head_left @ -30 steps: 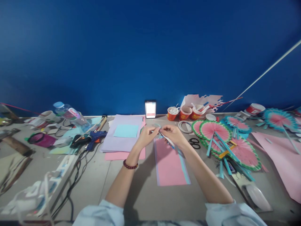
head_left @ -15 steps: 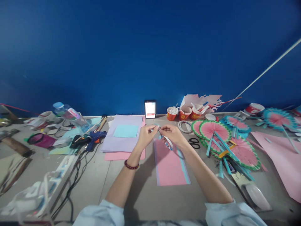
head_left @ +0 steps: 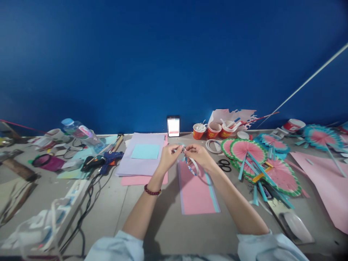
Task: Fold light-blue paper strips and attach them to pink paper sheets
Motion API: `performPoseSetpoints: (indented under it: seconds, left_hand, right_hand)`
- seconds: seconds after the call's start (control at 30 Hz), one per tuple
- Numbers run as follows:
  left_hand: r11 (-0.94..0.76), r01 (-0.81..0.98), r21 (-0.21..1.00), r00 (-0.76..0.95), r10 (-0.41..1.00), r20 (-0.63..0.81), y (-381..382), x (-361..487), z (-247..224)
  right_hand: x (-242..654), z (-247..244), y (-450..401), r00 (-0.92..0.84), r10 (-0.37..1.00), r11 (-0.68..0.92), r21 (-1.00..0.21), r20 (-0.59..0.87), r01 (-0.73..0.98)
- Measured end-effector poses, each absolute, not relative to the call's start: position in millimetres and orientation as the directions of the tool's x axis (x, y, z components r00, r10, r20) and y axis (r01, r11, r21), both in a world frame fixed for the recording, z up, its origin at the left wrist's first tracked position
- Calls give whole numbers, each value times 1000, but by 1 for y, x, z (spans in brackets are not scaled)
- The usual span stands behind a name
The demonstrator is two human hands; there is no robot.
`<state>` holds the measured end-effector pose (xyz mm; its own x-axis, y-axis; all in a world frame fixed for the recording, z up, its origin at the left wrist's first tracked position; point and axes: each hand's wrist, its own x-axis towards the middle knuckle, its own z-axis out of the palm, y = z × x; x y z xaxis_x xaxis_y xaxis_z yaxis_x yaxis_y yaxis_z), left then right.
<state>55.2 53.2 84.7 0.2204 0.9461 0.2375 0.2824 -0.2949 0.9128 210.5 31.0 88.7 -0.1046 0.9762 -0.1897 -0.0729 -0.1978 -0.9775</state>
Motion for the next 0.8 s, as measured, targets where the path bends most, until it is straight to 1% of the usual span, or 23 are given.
performPoseSetpoints:
  seconds: [0.27,0.8]
  left_hand:
    - [-282,281,917,187,954,236,54,52,87]
    - [-198,168,966,206,965,162,55,49,89]
  right_hand:
    - [213,91,31,-124,977,-182,-981,-174,-62]
    - [214,84,34,-146,965,-232,-970,-220,-70]
